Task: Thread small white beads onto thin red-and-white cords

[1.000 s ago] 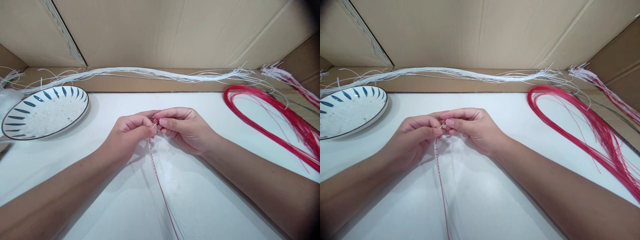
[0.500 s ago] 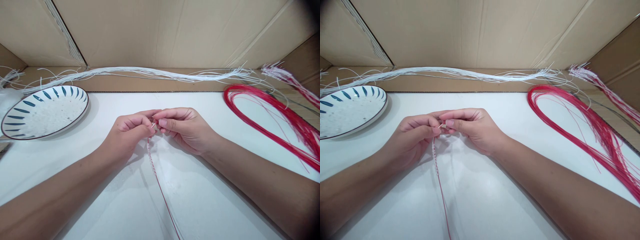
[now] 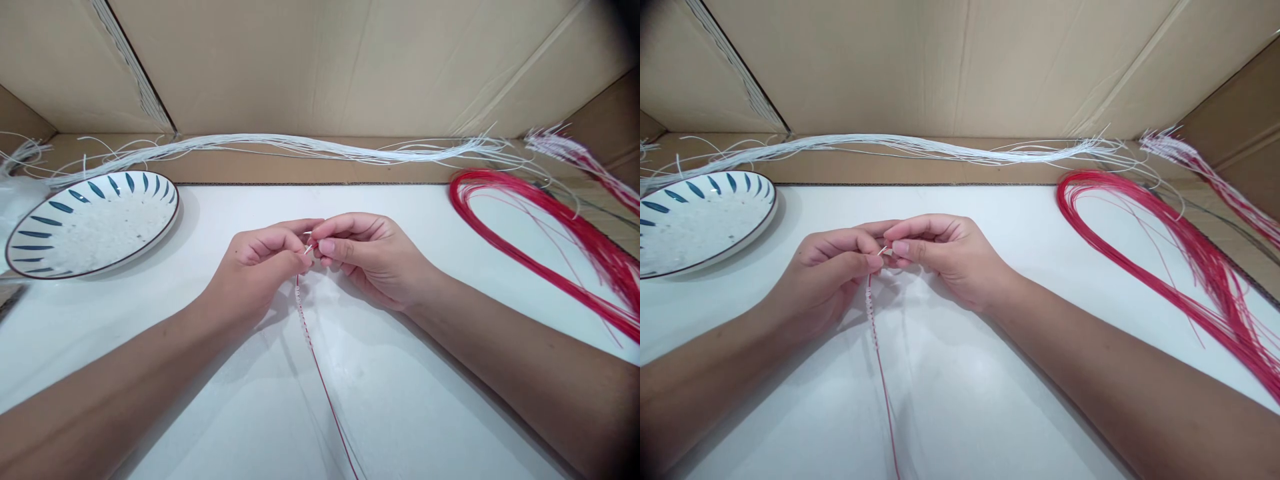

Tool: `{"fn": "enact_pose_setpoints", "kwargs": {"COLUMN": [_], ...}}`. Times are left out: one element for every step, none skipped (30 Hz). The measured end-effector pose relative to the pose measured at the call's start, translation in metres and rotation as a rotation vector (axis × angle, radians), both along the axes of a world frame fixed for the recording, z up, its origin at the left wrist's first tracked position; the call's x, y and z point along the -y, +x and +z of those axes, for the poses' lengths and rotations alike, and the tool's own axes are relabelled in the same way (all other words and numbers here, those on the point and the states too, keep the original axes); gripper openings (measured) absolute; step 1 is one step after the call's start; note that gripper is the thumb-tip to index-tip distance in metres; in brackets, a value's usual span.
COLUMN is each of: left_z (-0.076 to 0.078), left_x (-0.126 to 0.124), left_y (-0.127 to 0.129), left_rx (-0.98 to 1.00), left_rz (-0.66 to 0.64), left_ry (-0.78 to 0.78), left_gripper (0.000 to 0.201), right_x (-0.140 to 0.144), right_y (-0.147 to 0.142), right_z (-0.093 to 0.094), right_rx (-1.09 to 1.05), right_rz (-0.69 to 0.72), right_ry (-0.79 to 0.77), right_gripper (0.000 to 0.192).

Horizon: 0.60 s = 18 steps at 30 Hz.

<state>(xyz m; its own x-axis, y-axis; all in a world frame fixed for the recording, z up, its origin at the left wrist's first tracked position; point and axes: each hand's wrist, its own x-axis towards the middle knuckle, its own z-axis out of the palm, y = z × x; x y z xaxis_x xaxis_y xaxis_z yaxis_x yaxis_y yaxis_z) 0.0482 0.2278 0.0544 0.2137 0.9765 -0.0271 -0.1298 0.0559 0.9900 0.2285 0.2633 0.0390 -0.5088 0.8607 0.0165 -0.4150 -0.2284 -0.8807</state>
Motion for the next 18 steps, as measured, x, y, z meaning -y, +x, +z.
{"fn": "enact_pose_setpoints", "kwargs": {"left_z": [0.0005, 0.0011, 0.0017, 0.0024, 0.0029, 0.0034, 0.0037, 0.0039, 0.0038, 0.0036, 0.0033, 0.003, 0.0026, 0.0024, 0.0022, 0.0022, 0.0022, 0.0024], "left_x": [0.0002, 0.0004, 0.0006, 0.0009, 0.0011, 0.0014, 0.0015, 0.0015, 0.0015, 0.0014, 0.0011, 0.0009, 0.0007, 0.0006, 0.0005, 0.0005, 0.0005, 0.0006], "left_y": [0.0001, 0.0003, 0.0006, 0.0007, 0.0008, 0.0007, 0.0006, 0.0003, 0.0001, -0.0002, -0.0003, -0.0004, -0.0004, -0.0003, -0.0002, -0.0002, -0.0001, -0.0002], "left_rx": [0.0, -0.002, -0.002, -0.002, 0.002, 0.007, 0.012, 0.016, 0.018, 0.017, 0.015, 0.015, 0.017, 0.021, 0.027, 0.033, 0.038, 0.041], "left_rz": [0.001, 0.0, -0.001, -0.002, -0.003, -0.005, -0.01, -0.013, -0.018, -0.022, -0.023, -0.024, -0.026, -0.027, -0.031, -0.034, -0.04, -0.043], "left_ry": [-0.004, -0.009, -0.013, -0.015, -0.013, -0.009, -0.008, -0.01, -0.011, -0.013, -0.013, -0.012, -0.009, -0.006, -0.004, -0.003, -0.002, -0.001], "left_gripper": [0.02, 0.019, 0.019, 0.019, 0.019, 0.019, 0.019, 0.019, 0.019, 0.018, 0.018, 0.018, 0.018, 0.018, 0.018, 0.018, 0.018, 0.018], "right_x": [0.0001, 0.0003, 0.0004, 0.0006, 0.0007, 0.0009, 0.0011, 0.0013, 0.0015, 0.0017, 0.0019, 0.0021, 0.0022, 0.0022, 0.0021, 0.0018, 0.0015, 0.0012], "right_y": [0.0001, 0.0001, 0.0001, 0.0, -0.0002, -0.0003, -0.0004, -0.0004, -0.0003, -0.0002, 0.0, 0.0002, 0.0004, 0.0006, 0.0008, 0.0009, 0.0009, 0.0009], "right_z": [0.0002, 0.0006, 0.001, 0.0015, 0.002, 0.0025, 0.0028, 0.0031, 0.0033, 0.0034, 0.0034, 0.0033, 0.0032, 0.003, 0.0027, 0.0024, 0.002, 0.0017], "right_rx": [-0.003, -0.005, -0.007, -0.012, -0.021, -0.033, -0.045, -0.053, -0.054, -0.049, -0.039, -0.029, -0.022, -0.018, -0.019, -0.022, -0.03, -0.037], "right_rz": [-0.002, -0.003, -0.004, -0.002, 0.004, 0.018, 0.032, 0.042, 0.046, 0.043, 0.035, 0.026, 0.021, 0.024, 0.029, 0.034, 0.038, 0.04], "right_ry": [-0.008, -0.018, -0.028, -0.034, -0.037, -0.036, -0.033, -0.027, -0.02, -0.013, -0.007, -0.004, -0.004, -0.006, -0.009, -0.014, -0.017, -0.019], "right_gripper": [0.011, 0.012, 0.013, 0.012, 0.012, 0.01, 0.009, 0.009, 0.008, 0.009, 0.009, 0.01, 0.011, 0.011, 0.012, 0.012, 0.012, 0.011]}}
